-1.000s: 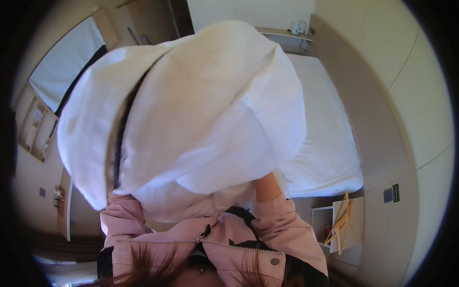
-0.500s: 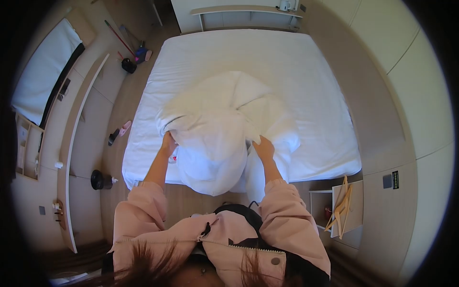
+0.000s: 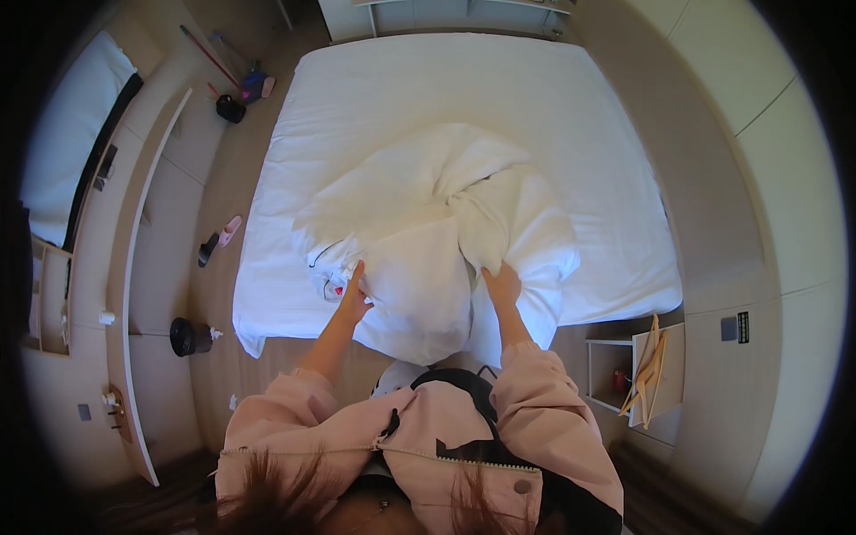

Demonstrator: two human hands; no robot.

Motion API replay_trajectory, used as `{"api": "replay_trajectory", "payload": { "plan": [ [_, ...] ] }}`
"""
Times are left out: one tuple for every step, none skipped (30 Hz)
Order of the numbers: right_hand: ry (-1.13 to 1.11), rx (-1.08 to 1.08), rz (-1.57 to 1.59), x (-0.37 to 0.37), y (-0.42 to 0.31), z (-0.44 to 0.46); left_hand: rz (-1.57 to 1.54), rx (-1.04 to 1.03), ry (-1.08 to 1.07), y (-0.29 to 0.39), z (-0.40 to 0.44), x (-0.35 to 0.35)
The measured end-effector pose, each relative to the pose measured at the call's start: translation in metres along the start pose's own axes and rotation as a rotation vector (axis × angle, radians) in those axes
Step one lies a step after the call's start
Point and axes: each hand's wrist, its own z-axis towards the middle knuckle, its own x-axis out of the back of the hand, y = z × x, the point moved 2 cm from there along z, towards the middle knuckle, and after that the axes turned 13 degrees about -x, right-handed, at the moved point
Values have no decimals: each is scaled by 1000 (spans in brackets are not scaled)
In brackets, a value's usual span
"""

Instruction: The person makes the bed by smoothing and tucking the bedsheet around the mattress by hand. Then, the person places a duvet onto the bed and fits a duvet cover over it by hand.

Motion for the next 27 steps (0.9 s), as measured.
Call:
{"api": "replay_trajectory", "payload": {
  "plan": [
    [9, -17, -1, -3, 0, -4, -73, 50, -1, -5, 4, 0],
    [91, -28, -50, -5, -1, -7, -191, 78, 14, -14, 14, 4],
    [172, -40, -102, -6, -2, -10, -187, 89, -2, -22, 22, 9],
    [182, -56, -105, -8, 2, -11, -421, 115, -67, -23, 24, 3],
    [174, -55, -100, -10, 4, -13, -657, 143, -130, -22, 26, -2],
    [164, -56, -96, -11, 7, -13, -655, 158, -139, -22, 28, -3],
    [171, -72, -99, -12, 12, -14, -706, 223, -112, -20, 29, -2],
    [186, -13, -91, -12, 16, -15, -755, 290, -81, -17, 28, -2],
    [198, 45, -83, -13, 21, -18, -748, 309, -84, -16, 30, -3],
    [201, 26, -84, -12, 21, -22, -634, 281, -10, -18, 37, 1],
    [173, 41, -19, -6, 14, -26, -520, 249, 59, -18, 42, 4],
    [145, 57, 45, -2, 8, -33, -513, 264, 55, -18, 44, 7],
    [151, 45, 43, 6, -5, -44, -416, 168, 43, -13, 47, 9],
    [198, 118, -64, 14, -24, -57, -321, 72, 30, -9, 48, 7],
    [241, 191, -170, 17, -37, -65, -316, 82, 26, -1, 41, 0],
    [241, 184, -171, 16, -41, -67, -242, 25, 43, 17, 29, -10],
    [202, 258, -207, 15, -45, -67, -168, -35, 62, 33, 19, -19],
    [161, 334, -243, 12, -49, -67, -165, -33, 64, 41, 14, -25],
    [157, 334, -241, 7, -48, -63, -144, -78, 27, 50, 12, -32],
    [-42, 357, -166, -2, -46, -59, -123, -124, -7, 59, 8, -40],
    [-242, 380, -89, -12, -45, -56, -123, -125, 1, 67, 4, -47],
    [-368, 280, -77, -11, -53, -61, -88, -128, -40, 76, -1, -58],
    [-373, 290, -78, -21, -52, -59, -55, -133, -81, 83, -6, -70],
    [-425, 388, 187, -30, -53, -56, -58, -140, -71, 90, -13, -83],
    [-477, 482, 454, -37, -55, -55, -60, -132, -96, 95, -20, -97],
    [-489, 494, 452, -38, -61, -52, -62, -125, -121, 98, -24, -113],
    [-539, 451, 466, -40, -67, -50, -64, -132, -110, 101, -27, -125]
  ]
}}
